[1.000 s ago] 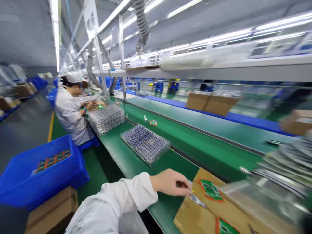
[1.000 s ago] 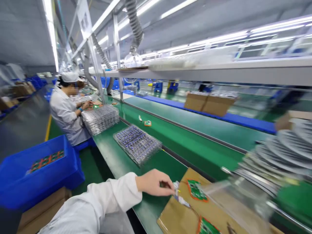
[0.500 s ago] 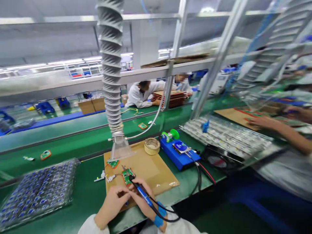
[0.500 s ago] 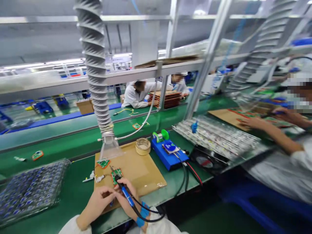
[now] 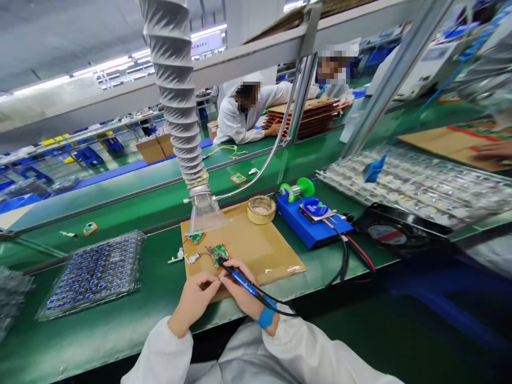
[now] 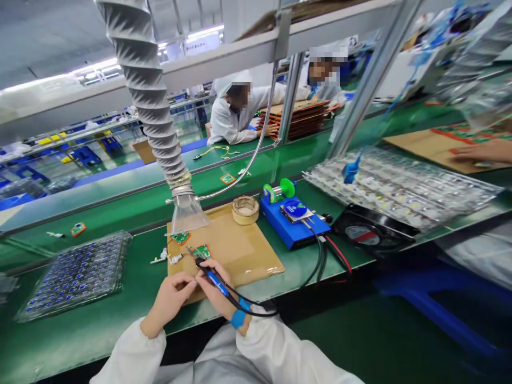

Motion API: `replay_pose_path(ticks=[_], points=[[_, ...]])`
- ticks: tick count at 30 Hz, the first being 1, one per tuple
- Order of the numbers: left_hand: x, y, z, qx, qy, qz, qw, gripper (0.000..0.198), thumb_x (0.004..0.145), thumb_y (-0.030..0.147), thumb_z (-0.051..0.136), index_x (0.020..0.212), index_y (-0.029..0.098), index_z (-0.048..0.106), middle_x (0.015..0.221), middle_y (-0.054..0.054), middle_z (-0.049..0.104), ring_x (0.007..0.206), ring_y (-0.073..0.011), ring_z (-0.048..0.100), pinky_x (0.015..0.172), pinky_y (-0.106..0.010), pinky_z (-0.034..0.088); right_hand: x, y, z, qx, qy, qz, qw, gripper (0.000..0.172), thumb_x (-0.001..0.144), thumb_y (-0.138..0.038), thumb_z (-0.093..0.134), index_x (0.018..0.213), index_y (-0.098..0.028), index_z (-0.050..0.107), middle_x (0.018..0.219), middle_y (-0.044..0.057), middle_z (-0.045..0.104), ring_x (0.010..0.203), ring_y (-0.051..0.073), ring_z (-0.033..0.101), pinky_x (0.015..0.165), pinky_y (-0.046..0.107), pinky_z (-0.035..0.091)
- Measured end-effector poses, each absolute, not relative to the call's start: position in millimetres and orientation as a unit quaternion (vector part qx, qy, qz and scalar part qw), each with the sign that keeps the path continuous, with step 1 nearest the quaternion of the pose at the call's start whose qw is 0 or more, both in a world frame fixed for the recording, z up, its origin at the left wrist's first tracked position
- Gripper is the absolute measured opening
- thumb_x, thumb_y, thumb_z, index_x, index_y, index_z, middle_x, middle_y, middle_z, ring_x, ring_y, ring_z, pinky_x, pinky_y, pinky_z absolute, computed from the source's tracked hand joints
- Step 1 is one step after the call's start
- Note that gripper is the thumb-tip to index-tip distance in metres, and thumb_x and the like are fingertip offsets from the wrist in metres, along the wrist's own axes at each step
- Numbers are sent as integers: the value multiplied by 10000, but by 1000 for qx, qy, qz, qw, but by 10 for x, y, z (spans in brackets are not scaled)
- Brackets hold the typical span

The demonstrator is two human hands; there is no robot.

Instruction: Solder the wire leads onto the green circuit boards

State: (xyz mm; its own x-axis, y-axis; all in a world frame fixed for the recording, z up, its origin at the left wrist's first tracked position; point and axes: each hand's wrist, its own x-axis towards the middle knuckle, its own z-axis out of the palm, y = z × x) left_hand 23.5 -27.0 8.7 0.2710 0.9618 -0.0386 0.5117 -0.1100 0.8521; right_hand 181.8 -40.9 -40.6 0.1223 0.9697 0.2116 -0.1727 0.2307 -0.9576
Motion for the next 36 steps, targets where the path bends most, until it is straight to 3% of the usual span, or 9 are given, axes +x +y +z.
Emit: replay_pose_path(ticks=[7, 18, 25, 31, 36], points=[[217, -202, -11, 645, 543, 287, 455, 266, 790, 418, 665, 748, 163, 725, 632, -12, 662, 536, -119, 514, 555, -236, 417, 1825, -400, -422, -434, -474, 467, 607, 234, 830, -294, 721, 1048, -251, 646, 844, -5, 721, 746, 171, 697, 744, 301, 585], [233, -164, -59, 670, 512, 320, 432, 237, 832, 355, 659, 717, 154, 710, 677, -29, 688, 607, -129, 570, 600, -234, 430, 1830, -385, -516, -441, -475, 467, 602, 252, 850, -302, 726, 1080, -248, 638, 855, 2, 717, 747, 166, 699, 710, 288, 593], [79, 20, -54, 744, 495, 312, 324, 177, 867, 243, 650, 712, 173, 700, 721, -28, 675, 735, -159, 596, 761, -303, 439, 1945, -391, -517, -514, -469, 394, 601, 267, 857, -328, 756, 1097, -236, 683, 909, 32, 747, 811, 190, 724, 779, 323, 601], [53, 464, 73, 815, 500, 191, 221, 165, 833, 168, 663, 670, 176, 687, 891, -54, 671, 912, -210, 582, 877, -370, 433, 2172, -299, -517, -560, -512, 303, 577, 221, 912, -360, 699, 1105, -255, 727, 1098, 70, 765, 1020, 242, 735, 912, 393, 596], [88, 775, 96, 831, 481, 81, 267, 159, 825, 152, 660, 678, 170, 718, 876, -47, 707, 892, -204, 605, 880, -357, 453, 2218, -299, -531, -572, -503, 261, 593, 176, 942, -370, 664, 1043, -236, 713, 996, 69, 759, 886, 224, 743, 811, 379, 619]])
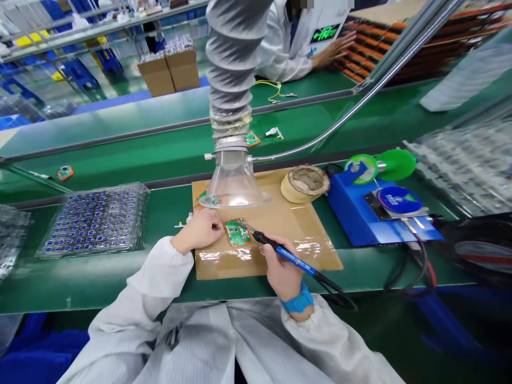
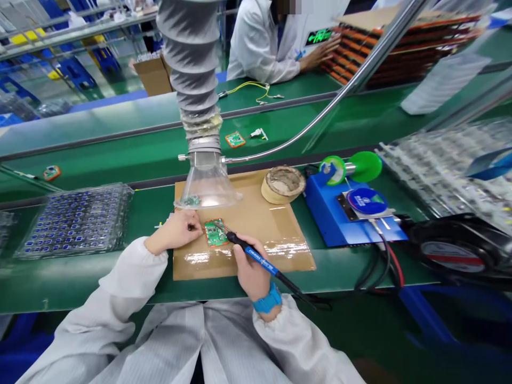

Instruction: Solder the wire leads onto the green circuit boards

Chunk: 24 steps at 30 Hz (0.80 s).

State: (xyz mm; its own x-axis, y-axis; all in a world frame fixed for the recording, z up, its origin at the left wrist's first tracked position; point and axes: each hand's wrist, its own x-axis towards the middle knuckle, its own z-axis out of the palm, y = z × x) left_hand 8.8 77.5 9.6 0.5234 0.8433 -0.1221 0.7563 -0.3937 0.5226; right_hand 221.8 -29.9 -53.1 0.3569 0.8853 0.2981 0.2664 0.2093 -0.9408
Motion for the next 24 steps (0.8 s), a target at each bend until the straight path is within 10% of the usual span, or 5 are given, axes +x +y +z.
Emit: replay_pose_path(ticks=[24], points=[[116, 862, -1, 813, 478, 62, 326, 159, 721, 118, 587, 574, 163, 626, 727, -31, 681, 710, -155, 563, 695, -280, 428, 2172, -374, -435, -546, -606, 209, 540, 75, 898, -195, 659, 965, -229, 665, 864, 32, 707, 774, 181, 703, 685, 297, 570]])
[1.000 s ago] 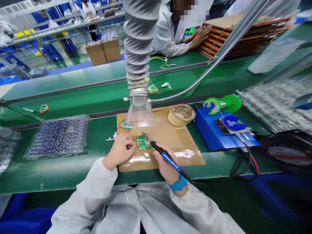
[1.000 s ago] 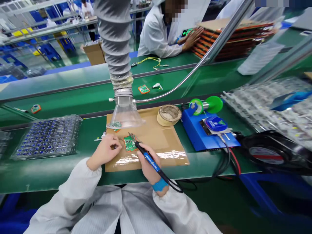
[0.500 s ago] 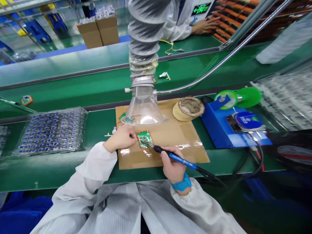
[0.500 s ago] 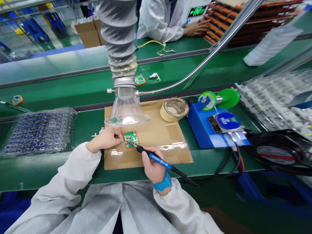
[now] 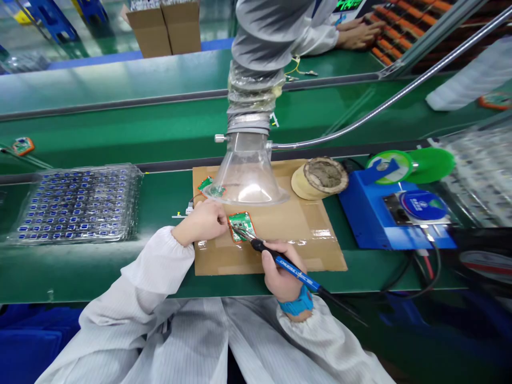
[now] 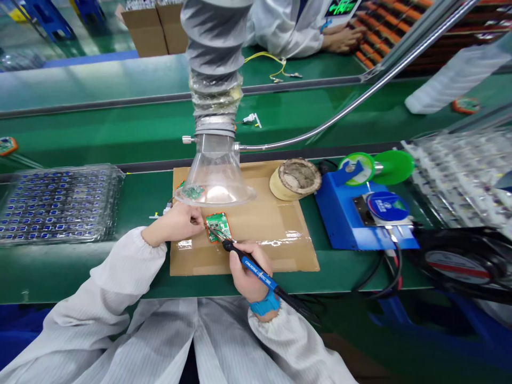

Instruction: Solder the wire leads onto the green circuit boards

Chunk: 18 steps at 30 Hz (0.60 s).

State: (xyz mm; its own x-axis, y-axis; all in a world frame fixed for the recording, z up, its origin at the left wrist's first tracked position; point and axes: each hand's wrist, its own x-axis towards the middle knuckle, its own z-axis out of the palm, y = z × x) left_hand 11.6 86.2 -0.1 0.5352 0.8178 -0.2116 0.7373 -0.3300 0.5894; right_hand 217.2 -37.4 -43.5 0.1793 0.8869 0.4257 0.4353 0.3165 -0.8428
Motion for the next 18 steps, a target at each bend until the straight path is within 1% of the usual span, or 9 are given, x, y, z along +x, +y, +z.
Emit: replay_pose_path(ticks=[8, 14, 18], points=[[122, 867, -3, 808, 477, 59, 339, 159, 713, 114, 600, 576, 172, 658, 698, -30, 689, 728, -171, 593, 715, -286, 446, 2159, -349, -392, -541, -608, 211, 542, 53, 900, -205, 653, 945, -232, 658, 852, 30, 715, 763, 188, 713, 683, 304, 573], [121, 868, 2, 816, 470, 64, 331, 166, 714, 114, 592, 570, 171, 652, 725, -35, 697, 710, -164, 581, 699, -286, 439, 2167, -359, -412, -547, -601, 213, 542, 40, 916, -263, 645, 935, -231, 659, 843, 50, 712, 764, 205, 711, 671, 333, 583], [121, 870, 11, 823, 462, 63, 325, 168, 715, 109, 584, 584, 173, 668, 707, -27, 699, 702, -164, 569, 718, -294, 434, 2173, -368, -425, -546, -595, 217, 549, 50, 915, -248, 643, 958, -230, 662, 860, 51, 710, 786, 203, 714, 687, 330, 588]])
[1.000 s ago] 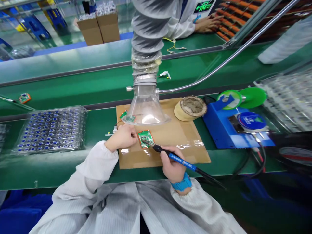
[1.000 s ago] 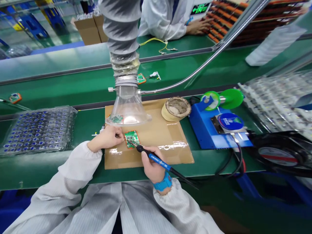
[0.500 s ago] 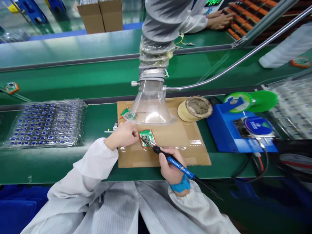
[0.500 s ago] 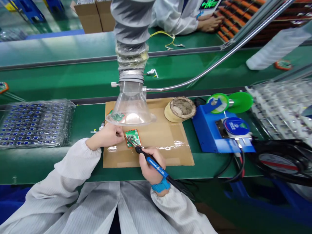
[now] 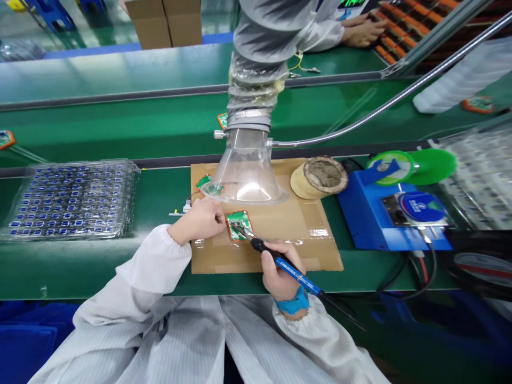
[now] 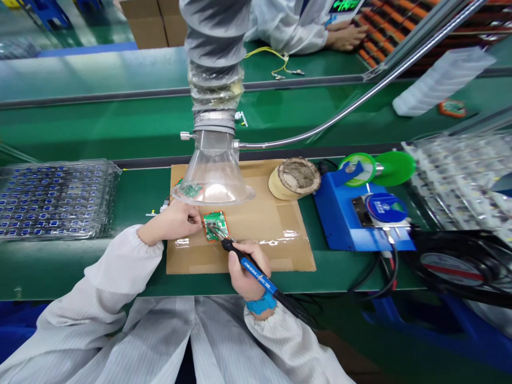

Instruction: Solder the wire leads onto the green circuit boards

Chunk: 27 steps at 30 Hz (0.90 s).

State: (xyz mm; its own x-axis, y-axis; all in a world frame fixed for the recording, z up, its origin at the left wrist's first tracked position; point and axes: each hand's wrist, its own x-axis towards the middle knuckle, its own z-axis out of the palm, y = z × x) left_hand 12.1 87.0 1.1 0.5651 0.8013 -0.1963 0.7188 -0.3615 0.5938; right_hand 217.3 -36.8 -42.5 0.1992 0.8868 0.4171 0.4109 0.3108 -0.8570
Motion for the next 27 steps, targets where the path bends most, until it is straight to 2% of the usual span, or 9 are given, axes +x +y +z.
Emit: replay_pose_path(ticks=[8, 21, 27], points=[[129, 867, 37, 810, 469, 54, 348, 170, 719, 114, 581, 602, 177, 687, 709, -24, 707, 718, -173, 577, 699, -291, 437, 2167, -363, -412, -543, -607, 198, 545, 43, 904, -243, 645, 943, -228, 657, 849, 46, 707, 772, 197, 711, 678, 330, 589], [134, 867, 23, 826, 470, 51, 308, 169, 699, 101, 604, 566, 186, 665, 653, -12, 680, 713, -181, 557, 752, -333, 406, 2166, -360, -403, -557, -606, 196, 533, 41, 898, -246, 653, 937, -235, 659, 847, 43, 716, 762, 206, 720, 671, 332, 595], [128, 871, 16, 818, 471, 55, 326, 156, 718, 110, 617, 606, 182, 696, 754, -25, 716, 743, -180, 570, 743, -316, 425, 2161, -364, -390, -549, -615, 194, 532, 44, 896, -223, 654, 938, -234, 654, 839, 31, 704, 755, 186, 713, 670, 307, 582]])
